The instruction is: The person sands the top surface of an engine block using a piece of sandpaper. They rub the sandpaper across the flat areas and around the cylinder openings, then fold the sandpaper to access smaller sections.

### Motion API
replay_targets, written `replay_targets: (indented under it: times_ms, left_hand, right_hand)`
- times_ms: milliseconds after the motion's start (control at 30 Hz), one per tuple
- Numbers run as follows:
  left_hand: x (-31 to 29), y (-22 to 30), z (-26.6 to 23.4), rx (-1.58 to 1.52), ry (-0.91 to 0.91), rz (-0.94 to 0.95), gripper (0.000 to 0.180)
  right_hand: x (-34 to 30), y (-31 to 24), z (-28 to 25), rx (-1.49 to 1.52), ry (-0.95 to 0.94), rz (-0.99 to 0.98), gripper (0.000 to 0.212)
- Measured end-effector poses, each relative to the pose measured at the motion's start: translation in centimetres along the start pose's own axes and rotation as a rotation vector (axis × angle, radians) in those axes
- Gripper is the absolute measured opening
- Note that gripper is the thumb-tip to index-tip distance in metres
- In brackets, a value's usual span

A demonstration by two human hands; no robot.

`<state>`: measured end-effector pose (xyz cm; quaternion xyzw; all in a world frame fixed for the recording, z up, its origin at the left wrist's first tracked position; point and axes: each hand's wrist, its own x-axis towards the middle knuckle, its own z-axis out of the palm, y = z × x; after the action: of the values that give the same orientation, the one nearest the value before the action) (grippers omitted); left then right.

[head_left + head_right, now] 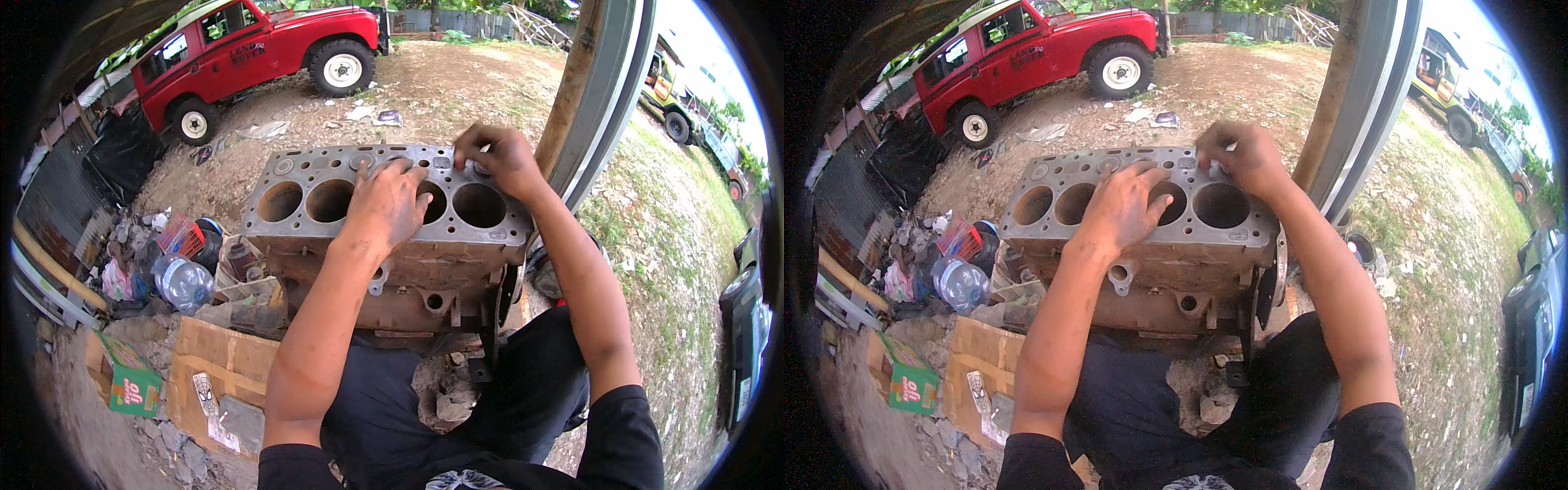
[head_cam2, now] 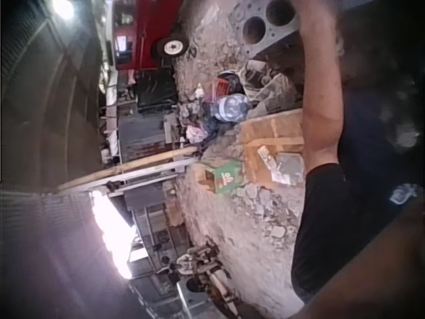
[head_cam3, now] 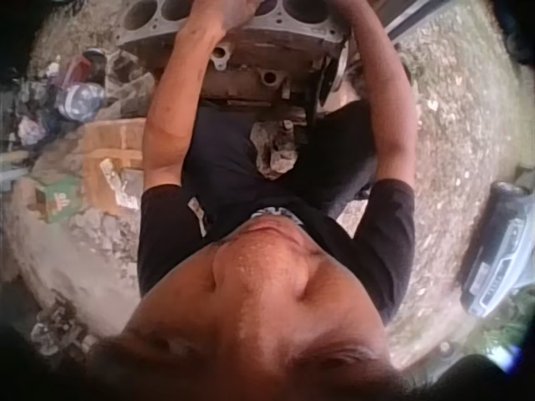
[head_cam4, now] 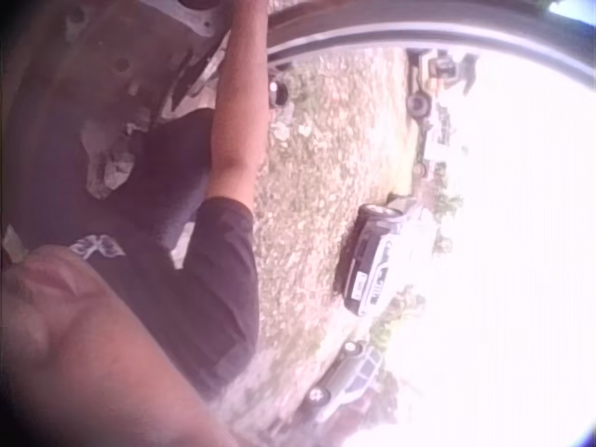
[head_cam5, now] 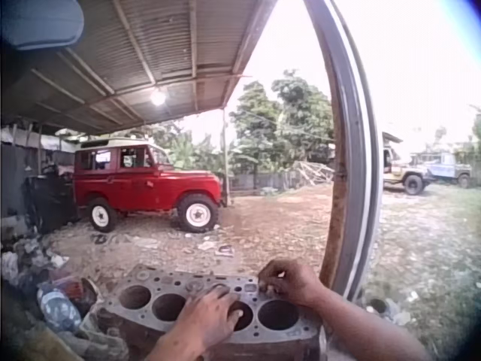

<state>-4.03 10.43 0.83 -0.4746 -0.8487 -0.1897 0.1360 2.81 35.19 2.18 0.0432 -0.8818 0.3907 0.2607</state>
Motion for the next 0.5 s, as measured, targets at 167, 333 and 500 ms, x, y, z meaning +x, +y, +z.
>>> replay_targets:
  times_ms: [167,333,500]
  left_hand:
    - [-0.2,0.0,0.3,0.004,-0.027,-0.006,0.043]
    - [0.1,0.4,0.0,0.026,-0.058,0.007,0.043]
    - [0.6,0.6,0.1,0.008,-0.046,0.008,0.045]
  right_hand:
    - [-0.3,-0.3,-0.1,0.114,0.187,-0.026,0.002]
    - [-1.0,-0.9,0.0,-0.199,-0.059,-0.014,0.019]
    - [-0.5,-0.9,-0.3,0.037,0.046,0.094,0.019]
